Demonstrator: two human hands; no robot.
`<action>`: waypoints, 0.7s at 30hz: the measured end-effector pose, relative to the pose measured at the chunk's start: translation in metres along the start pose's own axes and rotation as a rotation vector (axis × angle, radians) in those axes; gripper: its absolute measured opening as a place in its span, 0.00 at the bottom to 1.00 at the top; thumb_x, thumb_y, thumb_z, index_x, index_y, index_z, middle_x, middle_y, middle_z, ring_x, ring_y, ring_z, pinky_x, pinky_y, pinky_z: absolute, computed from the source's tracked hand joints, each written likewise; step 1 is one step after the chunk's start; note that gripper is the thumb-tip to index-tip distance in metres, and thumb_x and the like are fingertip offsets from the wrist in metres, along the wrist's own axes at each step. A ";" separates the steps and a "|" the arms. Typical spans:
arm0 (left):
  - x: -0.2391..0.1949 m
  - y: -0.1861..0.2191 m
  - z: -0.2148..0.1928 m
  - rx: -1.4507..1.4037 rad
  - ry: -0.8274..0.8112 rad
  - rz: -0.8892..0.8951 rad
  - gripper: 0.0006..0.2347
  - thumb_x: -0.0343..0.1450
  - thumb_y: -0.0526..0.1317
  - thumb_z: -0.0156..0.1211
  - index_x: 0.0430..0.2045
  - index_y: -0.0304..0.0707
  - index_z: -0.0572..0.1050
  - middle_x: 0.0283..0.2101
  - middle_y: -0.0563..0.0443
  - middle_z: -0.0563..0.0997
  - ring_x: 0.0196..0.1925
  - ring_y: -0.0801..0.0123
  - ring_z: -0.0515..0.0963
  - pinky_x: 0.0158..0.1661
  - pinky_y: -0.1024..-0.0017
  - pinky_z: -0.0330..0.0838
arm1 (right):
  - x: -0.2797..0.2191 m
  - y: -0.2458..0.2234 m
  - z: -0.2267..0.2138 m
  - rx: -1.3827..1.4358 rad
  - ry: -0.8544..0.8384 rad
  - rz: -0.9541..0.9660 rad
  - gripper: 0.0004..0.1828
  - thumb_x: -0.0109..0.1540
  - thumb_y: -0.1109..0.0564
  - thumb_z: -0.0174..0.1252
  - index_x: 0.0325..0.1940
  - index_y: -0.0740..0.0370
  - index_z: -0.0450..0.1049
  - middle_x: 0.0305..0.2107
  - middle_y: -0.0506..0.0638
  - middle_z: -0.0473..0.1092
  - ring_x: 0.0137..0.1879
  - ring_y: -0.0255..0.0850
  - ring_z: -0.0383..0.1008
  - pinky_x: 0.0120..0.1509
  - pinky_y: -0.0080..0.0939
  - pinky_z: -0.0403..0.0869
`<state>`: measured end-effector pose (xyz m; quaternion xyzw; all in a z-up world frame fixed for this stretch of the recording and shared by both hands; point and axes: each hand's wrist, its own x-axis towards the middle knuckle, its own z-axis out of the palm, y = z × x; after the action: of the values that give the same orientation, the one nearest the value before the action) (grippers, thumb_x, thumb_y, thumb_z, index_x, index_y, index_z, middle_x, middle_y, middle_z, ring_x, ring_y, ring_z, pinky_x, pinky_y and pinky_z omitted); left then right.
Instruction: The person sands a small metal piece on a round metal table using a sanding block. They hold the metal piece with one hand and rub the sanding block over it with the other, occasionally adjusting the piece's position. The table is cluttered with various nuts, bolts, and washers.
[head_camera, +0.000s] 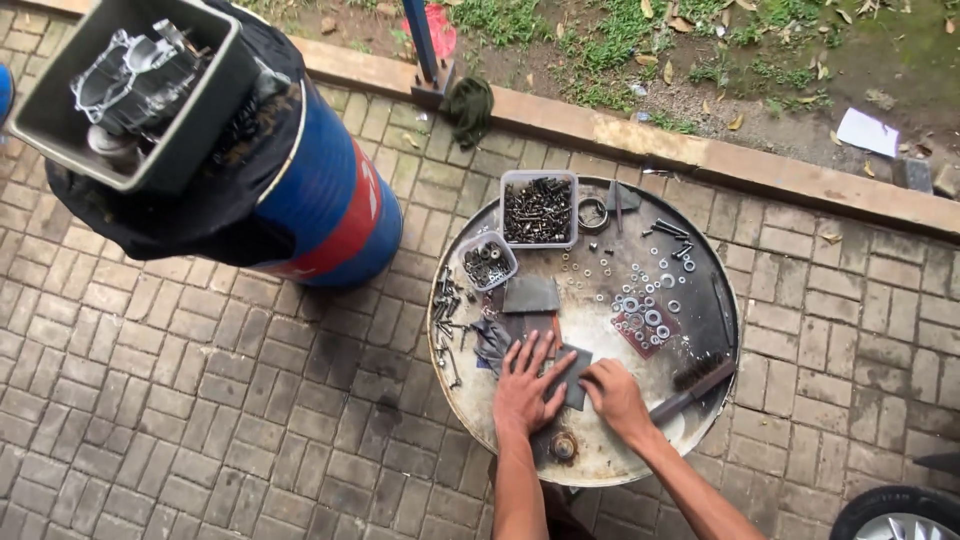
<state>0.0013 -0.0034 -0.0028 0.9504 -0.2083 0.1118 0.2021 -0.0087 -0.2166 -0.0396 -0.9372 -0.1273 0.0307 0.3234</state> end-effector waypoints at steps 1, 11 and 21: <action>-0.008 0.003 -0.006 0.001 0.005 0.010 0.24 0.70 0.56 0.47 0.65 0.79 0.64 0.74 0.54 0.62 0.77 0.55 0.56 0.70 0.51 0.47 | -0.009 -0.010 0.000 -0.002 0.011 0.000 0.03 0.60 0.55 0.63 0.38 0.52 0.78 0.30 0.46 0.73 0.41 0.45 0.78 0.50 0.43 0.77; -0.004 0.000 -0.006 0.191 -0.067 0.042 0.27 0.72 0.59 0.40 0.69 0.73 0.50 0.76 0.50 0.48 0.79 0.56 0.45 0.72 0.50 0.38 | 0.002 -0.006 0.012 -0.016 0.064 -0.032 0.08 0.60 0.59 0.62 0.43 0.54 0.76 0.34 0.49 0.74 0.42 0.44 0.77 0.51 0.41 0.79; -0.004 -0.001 -0.008 -0.017 -0.013 0.038 0.22 0.73 0.53 0.45 0.65 0.76 0.65 0.74 0.51 0.61 0.76 0.53 0.56 0.69 0.50 0.47 | -0.002 -0.030 0.021 -0.012 0.103 -0.071 0.08 0.59 0.54 0.63 0.32 0.53 0.70 0.25 0.48 0.66 0.37 0.49 0.73 0.46 0.46 0.76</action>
<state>-0.0028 0.0026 0.0026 0.9453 -0.2284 0.1075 0.2067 -0.0204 -0.1820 -0.0374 -0.9342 -0.1439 -0.0300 0.3250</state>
